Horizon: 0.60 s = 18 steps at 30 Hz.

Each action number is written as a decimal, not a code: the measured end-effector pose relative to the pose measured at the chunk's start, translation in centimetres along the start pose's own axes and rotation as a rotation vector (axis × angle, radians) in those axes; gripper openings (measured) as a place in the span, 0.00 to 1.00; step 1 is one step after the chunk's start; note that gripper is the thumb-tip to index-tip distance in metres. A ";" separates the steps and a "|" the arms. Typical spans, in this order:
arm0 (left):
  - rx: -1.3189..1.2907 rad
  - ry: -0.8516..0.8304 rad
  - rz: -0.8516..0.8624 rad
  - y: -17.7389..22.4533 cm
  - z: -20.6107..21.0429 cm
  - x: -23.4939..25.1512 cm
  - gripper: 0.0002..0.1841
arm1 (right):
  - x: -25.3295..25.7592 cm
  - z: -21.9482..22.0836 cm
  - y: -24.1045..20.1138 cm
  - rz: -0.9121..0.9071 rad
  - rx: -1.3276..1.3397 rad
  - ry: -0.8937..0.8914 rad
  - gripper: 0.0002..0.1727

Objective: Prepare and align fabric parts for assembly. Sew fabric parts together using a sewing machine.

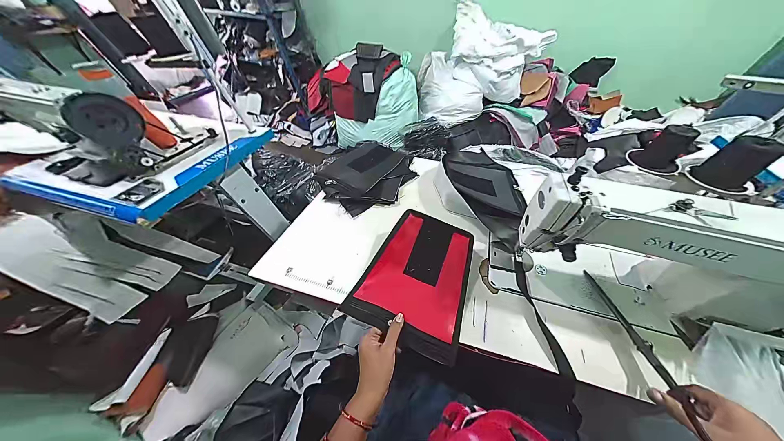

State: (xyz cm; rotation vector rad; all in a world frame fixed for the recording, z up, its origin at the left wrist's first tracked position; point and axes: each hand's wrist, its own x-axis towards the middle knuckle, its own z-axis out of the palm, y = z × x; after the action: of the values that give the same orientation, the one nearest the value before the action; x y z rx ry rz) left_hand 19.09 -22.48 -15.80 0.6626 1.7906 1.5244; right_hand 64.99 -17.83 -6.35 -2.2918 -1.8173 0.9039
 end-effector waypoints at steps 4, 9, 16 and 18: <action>0.172 0.091 0.120 1.5 -0.5 0.5 0.16 | 5.1 -0.1 -0.2 0.054 -0.126 0.112 0.38; 0.085 0.138 0.067 4.0 -0.4 1.6 0.17 | 8.9 -0.2 -1.4 0.078 -0.146 0.152 0.35; 0.184 0.240 0.283 7.5 -0.6 3.5 0.17 | 7.4 -0.9 -2.6 -0.003 -0.101 0.188 0.36; 0.257 0.171 0.499 11.0 -1.5 3.3 0.13 | 6.1 -1.3 -4.0 -0.219 -0.017 0.285 0.32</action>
State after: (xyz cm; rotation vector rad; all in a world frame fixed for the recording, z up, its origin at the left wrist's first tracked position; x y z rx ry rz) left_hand 15.30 -18.93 -5.45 1.2090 2.0765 1.7207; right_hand 62.97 -10.74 -6.01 -2.0503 -1.9025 0.5022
